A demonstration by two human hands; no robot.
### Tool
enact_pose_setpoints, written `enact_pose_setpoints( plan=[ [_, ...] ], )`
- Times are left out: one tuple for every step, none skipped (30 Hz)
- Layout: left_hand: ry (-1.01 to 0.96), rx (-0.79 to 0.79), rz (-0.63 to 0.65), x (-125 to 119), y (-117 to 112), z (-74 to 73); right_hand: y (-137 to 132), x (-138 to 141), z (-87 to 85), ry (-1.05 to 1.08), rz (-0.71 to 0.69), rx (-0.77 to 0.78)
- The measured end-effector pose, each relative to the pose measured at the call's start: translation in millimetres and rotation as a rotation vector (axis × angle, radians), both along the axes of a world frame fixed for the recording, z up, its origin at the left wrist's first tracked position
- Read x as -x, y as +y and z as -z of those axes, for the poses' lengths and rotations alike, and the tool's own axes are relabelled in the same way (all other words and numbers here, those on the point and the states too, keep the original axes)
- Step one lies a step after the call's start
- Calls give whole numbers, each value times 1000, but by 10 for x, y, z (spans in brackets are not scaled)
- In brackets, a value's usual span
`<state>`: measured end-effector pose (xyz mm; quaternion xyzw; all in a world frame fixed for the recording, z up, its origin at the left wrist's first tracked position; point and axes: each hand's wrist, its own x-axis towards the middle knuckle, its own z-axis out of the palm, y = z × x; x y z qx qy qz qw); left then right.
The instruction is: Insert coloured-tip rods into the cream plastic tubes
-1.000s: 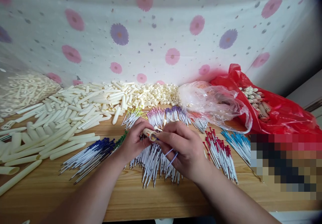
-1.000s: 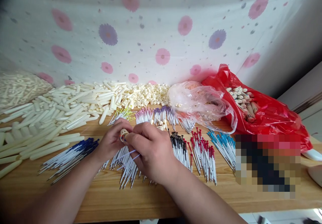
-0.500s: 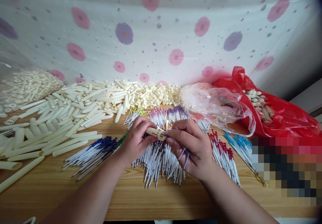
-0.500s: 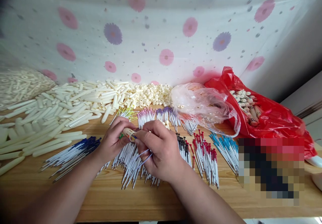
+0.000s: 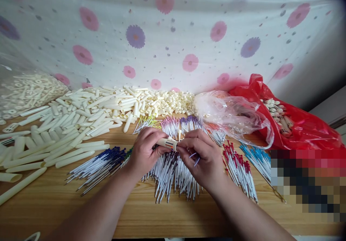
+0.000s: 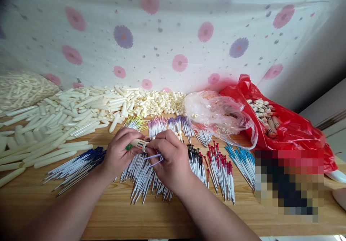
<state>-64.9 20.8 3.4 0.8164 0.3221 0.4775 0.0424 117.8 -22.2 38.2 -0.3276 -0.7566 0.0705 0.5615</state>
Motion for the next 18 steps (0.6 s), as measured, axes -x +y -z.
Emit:
enact_pose_setpoints(
  plan=[
    [4, -38, -21, 0, -3, -9, -3, 15, 9, 27, 0, 23],
    [10, -73, -45, 0, -6, -19, -7, 32, 19, 57, 2, 50],
    [16, -104, -74, 1, -11, -29, -11, 50, 29, 89, 7, 82],
    [23, -131, -103, 3, -16, -36, -15, 69, 39, 126, 15, 116],
    [31, -154, -132, 4, -21, -41, -19, 88, 50, 163, 23, 152],
    [39, -171, -162, 5, -26, -43, -21, 107, 61, 198, 28, 187],
    [47, -185, -187, 5, -31, -43, -21, 125, 74, 231, 29, 217],
    [55, -198, -209, 5, -35, -41, -21, 141, 87, 262, 27, 244],
    [62, -211, -229, 4, -39, -37, -19, 156, 103, 292, 23, 269],
    [72, -222, -249, 2, -41, -34, -16, 169, 121, 320, 15, 291],
    [80, -233, -267, 2, -42, -31, -11, 180, 142, 349, 2, 314],
    [86, -242, -283, 2, -43, -29, -5, 189, 164, 384, -19, 342],
    [89, -248, -295, 5, -43, -28, 2, 194, 187, 429, -55, 375],
    [88, -249, -304, 9, -42, -28, 10, 195, 210, 484, -108, 416],
    [83, -248, -309, 15, -41, -30, 20, 192, 230, 543, -177, 467],
    [77, -245, -311, 21, -38, -30, 29, 184, 247, 599, -257, 529],
    [68, -236, -309, 25, -33, -30, 40, 170, 258, 641, -335, 592],
    [55, -215, -299, 25, -27, -26, 53, 151, 263, 664, -399, 645]
  ],
)
